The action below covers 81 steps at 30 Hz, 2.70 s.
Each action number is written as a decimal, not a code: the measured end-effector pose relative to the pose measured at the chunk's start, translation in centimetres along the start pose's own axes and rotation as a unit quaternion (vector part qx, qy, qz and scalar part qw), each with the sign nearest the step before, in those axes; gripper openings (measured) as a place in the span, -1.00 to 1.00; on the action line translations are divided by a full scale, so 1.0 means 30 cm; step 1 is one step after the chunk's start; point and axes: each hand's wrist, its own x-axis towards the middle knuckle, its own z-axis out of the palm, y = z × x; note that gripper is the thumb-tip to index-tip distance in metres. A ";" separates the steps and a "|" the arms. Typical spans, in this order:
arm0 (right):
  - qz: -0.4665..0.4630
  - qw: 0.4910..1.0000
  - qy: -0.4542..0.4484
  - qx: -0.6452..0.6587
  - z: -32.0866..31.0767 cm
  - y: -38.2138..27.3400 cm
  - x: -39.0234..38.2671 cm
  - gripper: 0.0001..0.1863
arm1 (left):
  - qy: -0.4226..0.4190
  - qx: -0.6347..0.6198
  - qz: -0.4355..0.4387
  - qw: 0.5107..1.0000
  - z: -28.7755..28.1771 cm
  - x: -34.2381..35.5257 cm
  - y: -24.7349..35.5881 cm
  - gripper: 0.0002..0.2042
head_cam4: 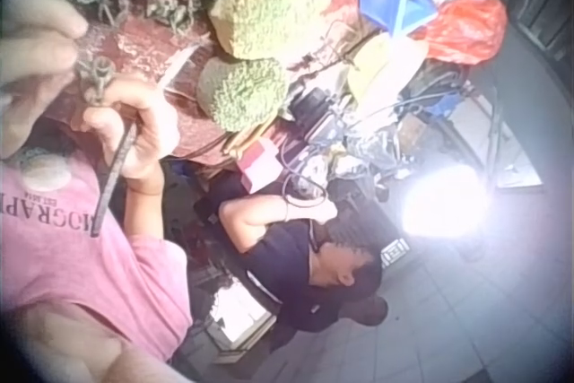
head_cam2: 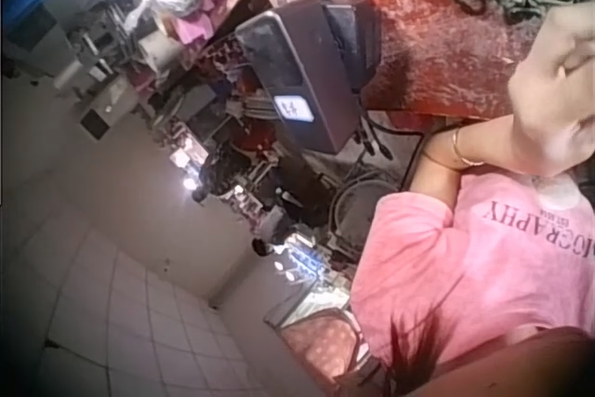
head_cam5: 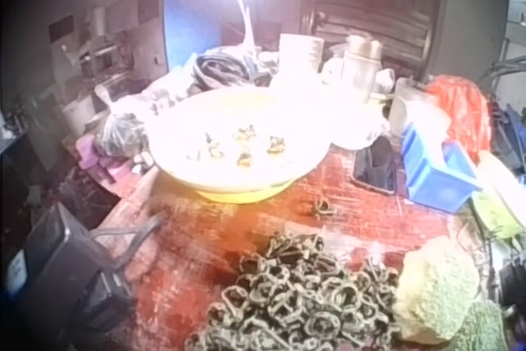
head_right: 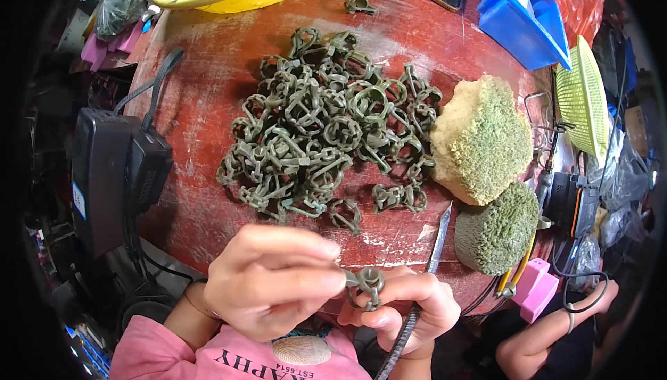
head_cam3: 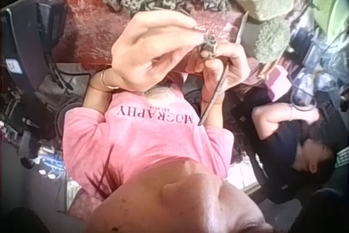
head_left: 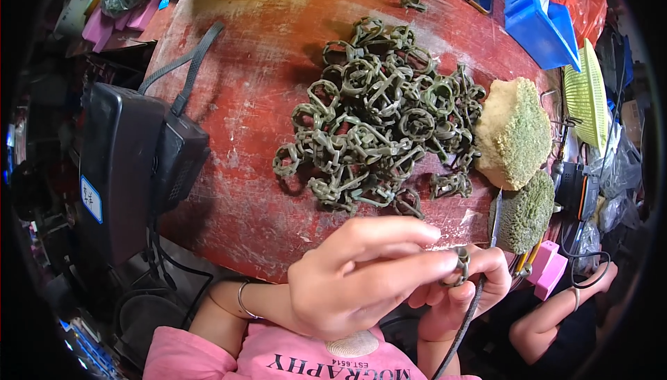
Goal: The person is using a small craft knife to trim excess wax or plastic material from green jewelry mold patterns at a production table.
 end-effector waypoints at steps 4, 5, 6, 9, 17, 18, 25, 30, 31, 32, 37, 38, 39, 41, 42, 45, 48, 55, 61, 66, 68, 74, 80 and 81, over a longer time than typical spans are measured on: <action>0.036 0.999 0.000 0.034 -0.004 -0.006 0.003 -0.70 | -0.070 0.061 0.036 0.995 -0.017 -0.007 -0.005 -0.66; 0.036 0.999 0.000 0.033 -0.006 -0.010 0.003 -0.70 | -0.048 0.093 0.062 0.993 -0.011 -0.009 -0.012 -0.74; 0.049 0.998 0.000 0.039 -0.008 -0.013 0.002 -0.69 | -0.048 0.092 0.062 0.993 -0.003 -0.013 -0.018 -0.74; 0.076 0.996 0.000 0.051 -0.017 -0.019 0.000 -0.69 | -0.024 0.065 0.060 0.996 0.006 -0.018 -0.023 -0.74; 0.055 0.996 0.003 0.068 -0.012 -0.013 0.009 -0.65 | -0.049 0.070 0.010 0.996 -0.005 -0.014 -0.007 -0.70; 0.056 0.996 0.002 0.068 -0.005 -0.013 0.007 -0.65 | -0.048 0.070 0.010 0.996 -0.008 -0.014 -0.007 -0.70; 0.016 0.998 0.062 -0.022 -0.014 -0.012 0.006 -0.65 | -0.023 -0.003 -0.080 0.997 -0.003 -0.008 0.010 -0.77; -0.011 0.998 0.046 -0.040 -0.013 -0.003 0.009 -0.68 | -0.008 -0.002 -0.081 0.997 0.002 -0.008 0.009 -0.78; -0.015 0.998 0.043 -0.036 -0.014 -0.002 0.009 -0.68 | -0.006 -0.008 -0.083 0.996 0.003 -0.011 0.007 -0.78; -0.020 0.999 0.040 -0.032 -0.014 -0.001 0.009 -0.69 | -0.004 -0.014 -0.085 0.996 0.003 -0.012 0.007 -0.78; -0.010 0.999 0.047 -0.026 -0.013 -0.005 0.003 -0.71 | -0.012 -0.014 -0.082 0.996 0.003 -0.007 0.006 -0.78; -0.010 0.999 0.043 -0.026 -0.014 -0.005 0.004 -0.71 | -0.012 -0.018 -0.080 0.997 0.003 -0.007 0.006 -0.78; -0.010 0.999 0.042 -0.025 -0.016 -0.007 0.003 -0.71 | -0.012 -0.018 -0.080 0.997 0.004 -0.007 0.006 -0.78; 0.002 0.998 0.037 -0.058 -0.018 -0.012 0.002 -0.72 | -0.001 -0.029 -0.082 0.996 0.006 -0.009 0.006 -0.78; 0.001 0.998 0.037 -0.058 -0.016 -0.011 0.003 -0.72 | -0.001 -0.029 -0.081 0.996 0.005 -0.010 0.007 -0.78; -0.018 0.998 0.042 -0.047 -0.011 -0.008 0.004 -0.72 | -0.011 -0.010 -0.076 0.997 0.000 -0.012 0.009 -0.77; -0.022 0.997 0.028 -0.064 -0.014 -0.008 0.003 -0.71 | -0.010 -0.009 -0.069 0.998 -0.001 -0.013 0.008 -0.75; -0.057 0.987 0.019 -0.150 -0.003 0.008 0.001 -0.68 | -0.006 -0.006 -0.036 0.999 -0.008 -0.012 0.000 -0.75; -0.053 0.984 0.018 -0.167 -0.005 -0.005 0.006 -0.73 | -0.022 -0.025 -0.038 0.999 -0.016 -0.011 0.004 -0.72; -0.061 0.989 0.033 -0.127 -0.011 0.009 -0.001 -0.75 | -0.029 -0.044 -0.045 0.998 -0.015 -0.004 0.007 -0.69; -0.053 0.992 0.028 -0.115 -0.016 0.007 -0.001 -0.75 | -0.024 -0.047 -0.025 0.998 -0.008 0.004 0.011 -0.68; -0.066 0.998 0.003 -0.009 -0.012 0.010 0.009 -0.76 | -0.069 -0.008 0.018 0.997 0.000 0.007 -0.022 -0.69; -0.015 1.000 -0.017 -0.015 -0.025 -0.007 0.014 -0.75 | -0.036 0.025 0.002 0.999 0.009 0.013 -0.005 -0.73; -0.001 0.999 -0.017 0.028 -0.021 -0.006 0.014 -0.73 | -0.036 0.026 0.001 0.999 0.008 0.013 -0.003 -0.73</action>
